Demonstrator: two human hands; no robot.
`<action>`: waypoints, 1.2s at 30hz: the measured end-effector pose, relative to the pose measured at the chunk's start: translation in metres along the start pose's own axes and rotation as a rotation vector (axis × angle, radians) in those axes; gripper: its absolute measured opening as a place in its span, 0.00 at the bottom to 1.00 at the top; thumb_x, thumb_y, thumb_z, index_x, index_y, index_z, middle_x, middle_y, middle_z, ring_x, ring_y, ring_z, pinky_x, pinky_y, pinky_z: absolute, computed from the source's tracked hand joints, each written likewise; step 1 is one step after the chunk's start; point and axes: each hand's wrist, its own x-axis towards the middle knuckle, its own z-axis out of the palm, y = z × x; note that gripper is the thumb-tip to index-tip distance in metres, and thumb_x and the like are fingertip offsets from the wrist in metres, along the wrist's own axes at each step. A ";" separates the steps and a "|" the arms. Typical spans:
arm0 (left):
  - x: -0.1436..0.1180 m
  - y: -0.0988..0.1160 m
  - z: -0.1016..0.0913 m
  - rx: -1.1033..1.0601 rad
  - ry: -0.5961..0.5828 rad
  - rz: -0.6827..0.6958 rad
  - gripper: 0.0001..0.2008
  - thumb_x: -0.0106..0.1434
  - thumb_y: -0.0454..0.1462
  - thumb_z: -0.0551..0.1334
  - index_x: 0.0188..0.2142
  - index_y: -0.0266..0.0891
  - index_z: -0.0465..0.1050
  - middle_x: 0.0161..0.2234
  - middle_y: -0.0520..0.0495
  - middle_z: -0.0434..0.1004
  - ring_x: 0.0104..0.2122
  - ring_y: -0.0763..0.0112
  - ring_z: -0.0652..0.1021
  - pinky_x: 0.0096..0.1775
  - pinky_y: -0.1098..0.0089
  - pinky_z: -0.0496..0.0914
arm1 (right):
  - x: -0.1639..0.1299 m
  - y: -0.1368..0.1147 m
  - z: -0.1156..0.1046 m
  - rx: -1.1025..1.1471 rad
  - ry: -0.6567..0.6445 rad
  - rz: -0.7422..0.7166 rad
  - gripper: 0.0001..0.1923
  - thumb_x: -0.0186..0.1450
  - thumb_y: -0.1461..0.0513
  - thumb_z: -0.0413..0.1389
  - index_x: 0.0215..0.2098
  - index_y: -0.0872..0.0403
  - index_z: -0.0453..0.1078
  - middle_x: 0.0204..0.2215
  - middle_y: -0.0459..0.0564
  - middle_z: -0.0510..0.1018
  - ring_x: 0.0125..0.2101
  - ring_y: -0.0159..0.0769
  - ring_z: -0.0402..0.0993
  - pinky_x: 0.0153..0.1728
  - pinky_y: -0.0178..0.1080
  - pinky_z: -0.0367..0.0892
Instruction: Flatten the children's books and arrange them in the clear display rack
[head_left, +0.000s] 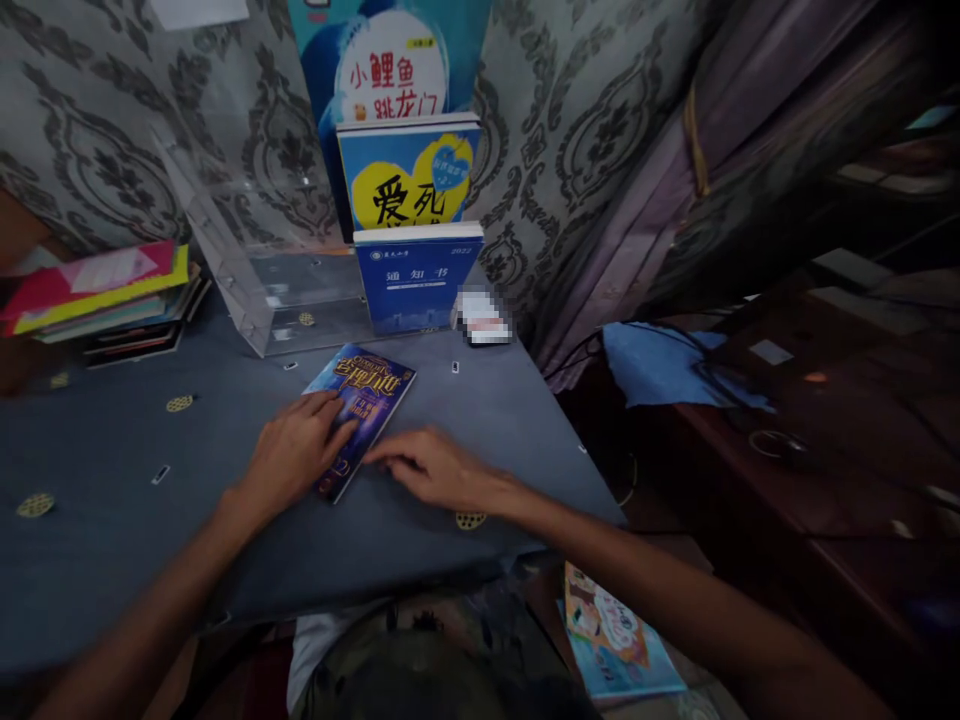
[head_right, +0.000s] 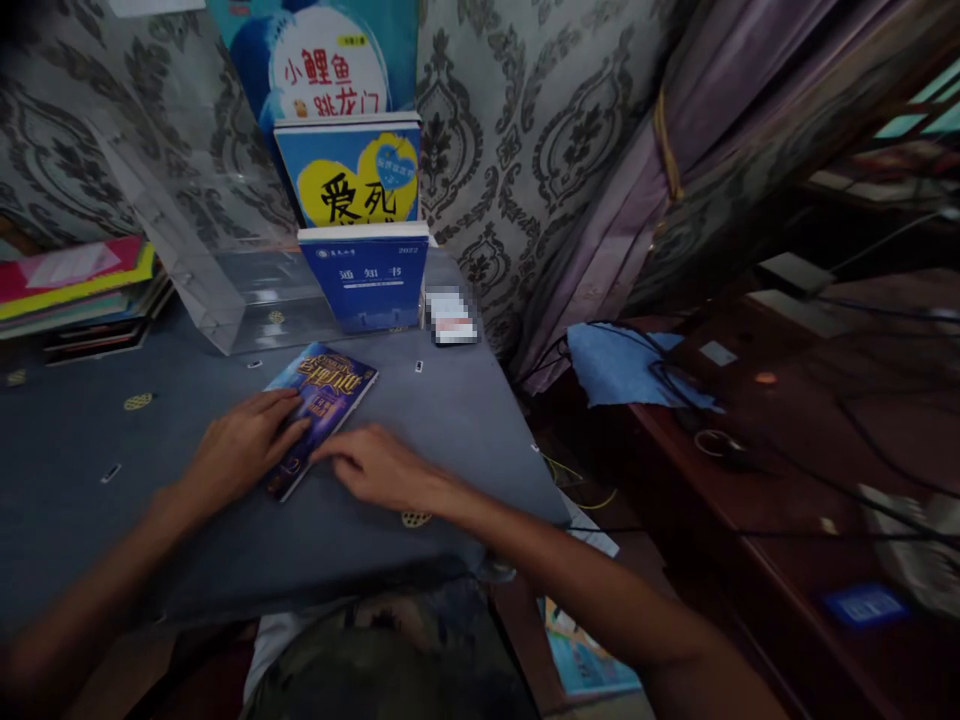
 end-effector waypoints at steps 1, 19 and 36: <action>0.006 0.007 0.001 0.013 -0.003 0.014 0.19 0.73 0.44 0.54 0.54 0.35 0.74 0.57 0.38 0.76 0.56 0.52 0.76 0.53 0.56 0.73 | 0.008 0.007 -0.004 0.010 0.106 0.042 0.18 0.65 0.71 0.50 0.46 0.55 0.79 0.37 0.50 0.85 0.38 0.36 0.81 0.45 0.40 0.72; 0.059 0.060 0.006 0.239 -0.060 0.037 0.21 0.72 0.41 0.53 0.57 0.29 0.70 0.53 0.33 0.78 0.53 0.49 0.77 0.46 0.57 0.75 | 0.043 0.081 -0.040 -0.001 0.570 0.096 0.21 0.66 0.73 0.48 0.54 0.55 0.71 0.41 0.52 0.83 0.41 0.35 0.80 0.48 0.44 0.73; 0.061 0.061 0.004 0.157 -0.049 0.020 0.22 0.72 0.39 0.49 0.58 0.31 0.72 0.55 0.33 0.77 0.54 0.47 0.78 0.49 0.52 0.75 | 0.038 0.073 -0.047 0.026 0.543 0.085 0.20 0.67 0.73 0.47 0.53 0.56 0.71 0.42 0.52 0.83 0.42 0.35 0.80 0.47 0.42 0.73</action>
